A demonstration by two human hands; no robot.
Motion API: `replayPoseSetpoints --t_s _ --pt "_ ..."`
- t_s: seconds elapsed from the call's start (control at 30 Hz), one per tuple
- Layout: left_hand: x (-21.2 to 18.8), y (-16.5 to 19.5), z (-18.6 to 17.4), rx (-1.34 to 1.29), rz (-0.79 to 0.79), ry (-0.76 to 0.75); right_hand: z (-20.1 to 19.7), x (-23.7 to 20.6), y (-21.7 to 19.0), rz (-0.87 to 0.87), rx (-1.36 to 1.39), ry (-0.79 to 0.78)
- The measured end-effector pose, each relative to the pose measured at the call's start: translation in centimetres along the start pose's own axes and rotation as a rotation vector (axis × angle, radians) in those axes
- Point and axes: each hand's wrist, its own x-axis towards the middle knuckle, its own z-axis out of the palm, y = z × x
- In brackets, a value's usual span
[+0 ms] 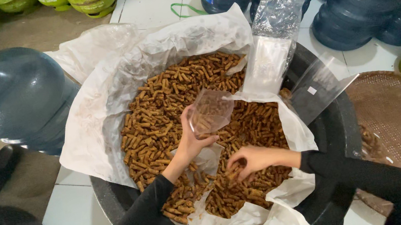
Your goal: The person opens a small clear plastic bag, fills it with snack pieces taken by hand from a large basin lined with paper, then seals the bag and sets it on a woven tray beside the basin. They repeat this bagging cycle with new bags throughout the clip.
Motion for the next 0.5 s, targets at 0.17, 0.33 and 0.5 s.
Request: replayPoseSetpoints --t_s 0.17,0.33,0.5 --pt "-0.3 0.5 0.0 -0.037 -0.154 -0.034 -5.7 -8.1 -5.8 -0.139 0.223 0.037" --pt "-1.1 1.1 0.3 -0.005 -0.271 -0.106 -10.9 -12.1 -9.8 -0.189 0.231 0.216" --pt "-0.9 0.5 1.4 -0.001 -0.232 -0.118 -12.2 -11.2 -12.1 -0.282 0.267 0.225"
